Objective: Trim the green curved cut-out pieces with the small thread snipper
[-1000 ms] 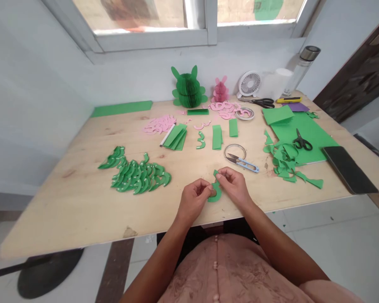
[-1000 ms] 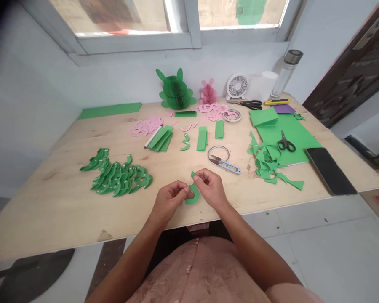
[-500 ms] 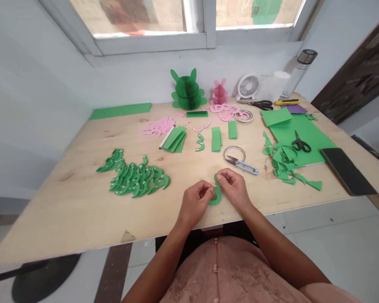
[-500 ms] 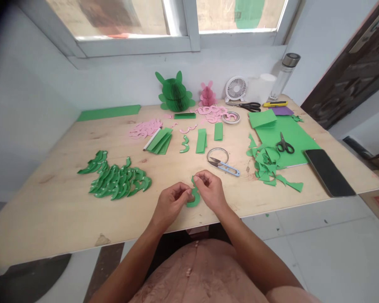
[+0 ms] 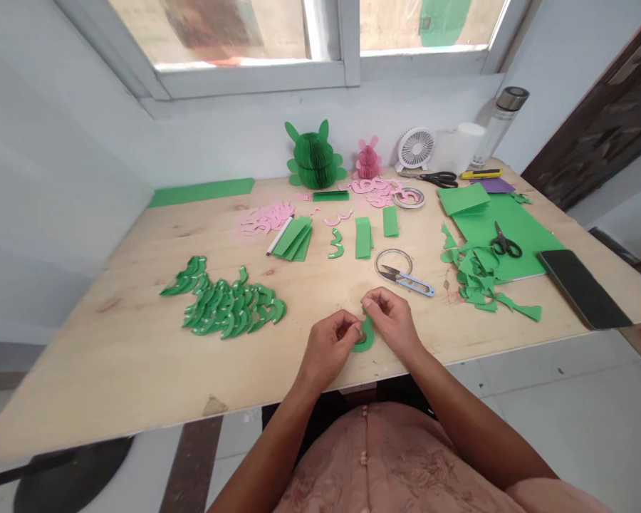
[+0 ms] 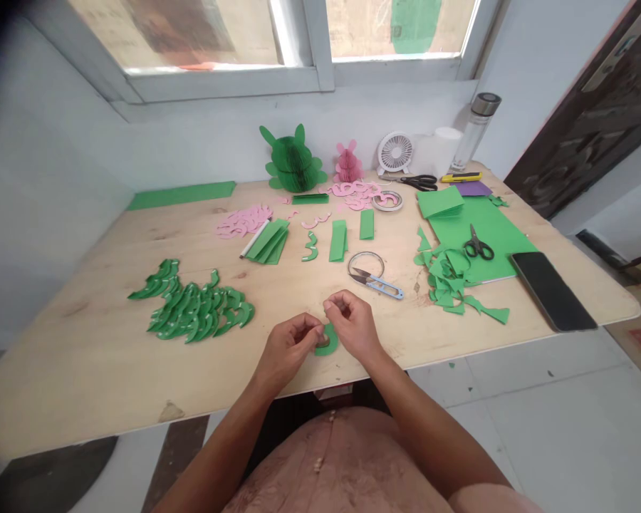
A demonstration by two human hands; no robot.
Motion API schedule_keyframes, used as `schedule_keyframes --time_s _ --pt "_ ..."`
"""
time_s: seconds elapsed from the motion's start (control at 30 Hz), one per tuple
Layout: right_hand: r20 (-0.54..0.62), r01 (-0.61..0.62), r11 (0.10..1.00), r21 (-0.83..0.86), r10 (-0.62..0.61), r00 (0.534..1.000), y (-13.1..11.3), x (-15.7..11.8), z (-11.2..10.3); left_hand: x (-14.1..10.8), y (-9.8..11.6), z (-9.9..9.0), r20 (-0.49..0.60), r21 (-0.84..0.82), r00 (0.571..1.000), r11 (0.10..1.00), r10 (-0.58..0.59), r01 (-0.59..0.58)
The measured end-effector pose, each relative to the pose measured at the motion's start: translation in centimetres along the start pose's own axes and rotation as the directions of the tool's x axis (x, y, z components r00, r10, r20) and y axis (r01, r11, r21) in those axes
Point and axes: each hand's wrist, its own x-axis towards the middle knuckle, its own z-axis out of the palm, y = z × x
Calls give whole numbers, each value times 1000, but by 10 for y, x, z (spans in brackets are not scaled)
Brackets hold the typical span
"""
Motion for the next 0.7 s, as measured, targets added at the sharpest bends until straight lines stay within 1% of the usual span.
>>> schedule_keyframes --time_s 0.1,0.17,0.23,0.33,0.43,0.5,0.6,0.7 --pt "20 2 1000 -25 -2 1000 0 0 0 -1 -1 0 4 -7 1000 1000 5 -5" --pt "10 1 999 -37 -1 1000 1 0 0 -1 -1 1 8 -7 1000 1000 15 -15" --pt "1 0 1000 -31 0 1000 2 0 0 -3 -1 0 -24 10 999 999 33 -33" --pt "-7 -4 1000 -10 4 1000 2 0 1 -5 0 0 -96 138 991 987 96 -82" --pt "-36 2 1000 -28 -3 999 2 0 2 -7 -2 0 -104 338 972 926 213 -167" --pt "-59 13 998 -65 -17 998 1 -1 2 -8 -4 0 -95 438 949 868 302 -232" --pt "-76 46 987 -152 -58 995 -2 -2 3 -7 -7 2 -108 519 903 799 416 -306" --pt "-78 121 952 -282 -148 986 -3 -1 3 -6 -9 4 -92 571 874 745 477 -346"
